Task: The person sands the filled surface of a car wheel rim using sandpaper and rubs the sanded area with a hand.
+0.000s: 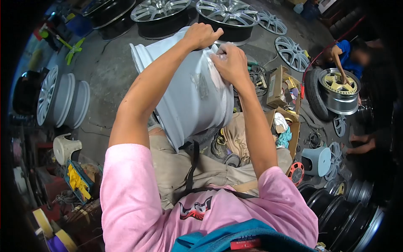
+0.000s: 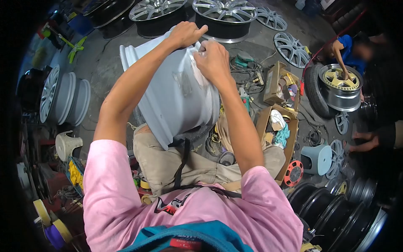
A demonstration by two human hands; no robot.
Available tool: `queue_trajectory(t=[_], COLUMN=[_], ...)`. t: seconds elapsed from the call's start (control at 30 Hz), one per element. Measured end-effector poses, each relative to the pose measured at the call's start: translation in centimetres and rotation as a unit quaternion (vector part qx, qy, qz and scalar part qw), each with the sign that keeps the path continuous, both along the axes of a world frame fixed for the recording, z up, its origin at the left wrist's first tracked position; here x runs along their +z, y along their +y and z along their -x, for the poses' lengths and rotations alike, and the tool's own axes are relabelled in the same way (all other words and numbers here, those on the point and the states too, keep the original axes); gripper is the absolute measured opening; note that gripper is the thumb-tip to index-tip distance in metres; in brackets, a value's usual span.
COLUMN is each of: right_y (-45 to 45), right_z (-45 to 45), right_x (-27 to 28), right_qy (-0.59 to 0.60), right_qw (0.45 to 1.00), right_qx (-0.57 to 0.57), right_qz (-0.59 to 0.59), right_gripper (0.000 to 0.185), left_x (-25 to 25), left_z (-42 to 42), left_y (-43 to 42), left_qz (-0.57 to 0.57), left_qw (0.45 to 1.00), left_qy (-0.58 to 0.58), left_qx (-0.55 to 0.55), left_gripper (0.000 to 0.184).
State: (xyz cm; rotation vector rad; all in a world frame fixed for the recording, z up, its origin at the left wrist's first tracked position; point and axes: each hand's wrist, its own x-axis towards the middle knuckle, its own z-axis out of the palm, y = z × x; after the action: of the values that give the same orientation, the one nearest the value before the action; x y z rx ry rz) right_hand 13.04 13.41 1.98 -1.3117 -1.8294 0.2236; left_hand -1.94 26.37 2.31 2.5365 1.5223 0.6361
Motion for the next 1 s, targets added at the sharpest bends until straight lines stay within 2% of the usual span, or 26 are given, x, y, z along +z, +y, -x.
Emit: queue_trajectory(t=[0.13,0.17,0.2,0.27,0.33,0.43,0.5,0.63,0.7,0.73,0.83,0.9,1.0], right_y=[-2.2,-2.7,-2.6,-0.1,0.4,-1.6,-4.8,-8.3,-8.9,-9.4,-9.8,-9.4,-9.5], right_z=[-1.1,-1.2,-1.2,-0.5,-0.1,-0.3,-0.8,-1.8,-2.8,-2.9,-1.9,-1.2,-0.2], right_x=[0.6,0.5,0.0,-0.3,0.1,-0.2,-0.9,-2.5,-2.1,-1.7,-0.9,-1.9,-2.4], right_qy=[-0.015,-0.012,-0.012,-0.001,0.026,0.020,0.077,0.118,0.135,0.134,0.164,0.106,0.061], right_qw=[0.998,0.997,0.996,1.000,0.999,0.999,0.990,0.990,0.980,0.980,0.982,0.992,0.994], right_qx=[0.004,0.000,-0.004,0.011,0.019,-0.020,-0.077,-0.061,-0.098,-0.101,-0.063,-0.050,-0.053], right_qz=[0.058,0.079,0.084,0.011,0.028,0.025,0.092,0.037,0.104,0.102,0.075,-0.038,-0.072], right_gripper=[0.034,0.035,0.035,0.036,0.038,0.041,0.035,0.031,0.027,0.027,0.023,0.017,0.014], left_x=[-0.1,-0.6,-0.9,-0.2,-0.6,-0.2,0.0,-0.1,-0.7,-1.3,-0.6,-0.3,-0.5], left_z=[0.0,0.0,-0.1,0.0,0.1,0.2,0.3,0.2,0.3,0.2,0.2,0.1,0.2], left_y=[-0.1,0.1,-0.1,0.1,0.5,0.1,-0.1,-0.1,0.5,1.0,0.6,0.2,0.4], left_qz=[0.009,-0.036,-0.032,-0.006,-0.042,0.010,0.008,0.008,0.001,-0.013,-0.017,-0.003,0.008], left_qw=[1.000,0.999,0.999,1.000,0.999,1.000,1.000,1.000,1.000,1.000,1.000,1.000,1.000], left_qy=[-0.005,-0.002,-0.002,0.005,0.020,-0.003,0.002,0.003,0.007,0.014,0.015,0.010,0.011], left_qx=[0.006,-0.012,-0.017,0.002,-0.017,-0.010,-0.007,-0.006,-0.005,-0.013,-0.011,0.002,0.000], left_gripper=[0.072,0.071,0.071,0.070,0.070,0.073,0.073,0.073,0.072,0.071,0.070,0.069,0.071])
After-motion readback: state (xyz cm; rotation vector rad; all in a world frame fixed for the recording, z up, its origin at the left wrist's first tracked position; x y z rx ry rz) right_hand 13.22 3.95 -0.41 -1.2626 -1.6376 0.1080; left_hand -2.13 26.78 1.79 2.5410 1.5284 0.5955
